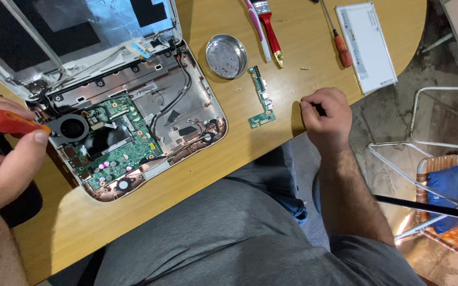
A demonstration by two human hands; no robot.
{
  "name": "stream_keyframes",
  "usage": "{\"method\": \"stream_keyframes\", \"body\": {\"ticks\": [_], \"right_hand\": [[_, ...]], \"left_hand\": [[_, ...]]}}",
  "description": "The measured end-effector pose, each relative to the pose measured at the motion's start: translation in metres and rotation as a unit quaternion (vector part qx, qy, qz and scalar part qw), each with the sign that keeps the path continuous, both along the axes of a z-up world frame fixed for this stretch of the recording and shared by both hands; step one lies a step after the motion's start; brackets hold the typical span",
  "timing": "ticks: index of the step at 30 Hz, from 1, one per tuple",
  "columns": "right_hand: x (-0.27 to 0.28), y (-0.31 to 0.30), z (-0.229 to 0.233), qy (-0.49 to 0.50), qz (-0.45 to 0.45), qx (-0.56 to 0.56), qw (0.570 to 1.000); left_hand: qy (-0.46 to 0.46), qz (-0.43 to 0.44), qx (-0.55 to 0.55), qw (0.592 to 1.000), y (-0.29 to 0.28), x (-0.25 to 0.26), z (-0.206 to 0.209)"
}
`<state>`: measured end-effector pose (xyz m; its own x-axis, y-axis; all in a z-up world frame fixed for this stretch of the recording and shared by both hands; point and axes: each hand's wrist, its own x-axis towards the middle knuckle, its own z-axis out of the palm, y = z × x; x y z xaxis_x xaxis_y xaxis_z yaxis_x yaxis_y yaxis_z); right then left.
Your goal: The person uses a screwdriver to remove screws from a disassembled laptop's motherboard. They then lift and remove a small circuit board and continue to unscrew components from the main board, placing the removed screws into a metal dish.
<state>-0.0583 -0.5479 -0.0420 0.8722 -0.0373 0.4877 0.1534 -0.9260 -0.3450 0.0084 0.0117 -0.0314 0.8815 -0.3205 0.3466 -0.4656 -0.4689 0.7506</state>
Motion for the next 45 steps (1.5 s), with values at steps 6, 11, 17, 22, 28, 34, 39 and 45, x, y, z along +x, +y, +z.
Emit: {"method": "stream_keyframes", "body": {"ticks": [6,11,17,22,28,34,39,45], "right_hand": [[0.003,-0.009,-0.014,0.02,0.018,-0.014,1.0],[0.008,0.0,-0.01,0.029,-0.017,-0.011,0.999],[0.014,0.001,-0.008,0.044,-0.021,-0.007,0.999],[0.012,-0.002,-0.005,0.079,-0.039,-0.012,0.996],[0.008,-0.002,0.008,0.057,-0.011,0.05,0.997],[0.009,0.003,0.003,0.059,-0.025,0.005,0.998],[0.012,-0.002,-0.004,0.05,-0.031,-0.01,0.998],[0.013,-0.005,-0.009,0.041,-0.029,-0.014,0.999]], "left_hand": [[-0.026,-0.007,-0.014,1.0,-0.007,-0.004,0.006],[-0.023,-0.008,-0.015,1.0,-0.012,-0.004,0.013],[-0.05,-0.019,0.001,0.999,-0.011,-0.001,0.015],[-0.07,-0.019,0.025,0.997,-0.013,-0.001,0.021],[-0.079,-0.023,0.02,0.996,-0.014,-0.002,0.029],[-0.071,-0.028,0.04,0.996,-0.017,-0.001,0.041],[-0.075,-0.035,0.04,0.996,-0.019,-0.001,0.044],[-0.075,-0.036,0.041,0.996,-0.02,-0.002,0.041]]}}
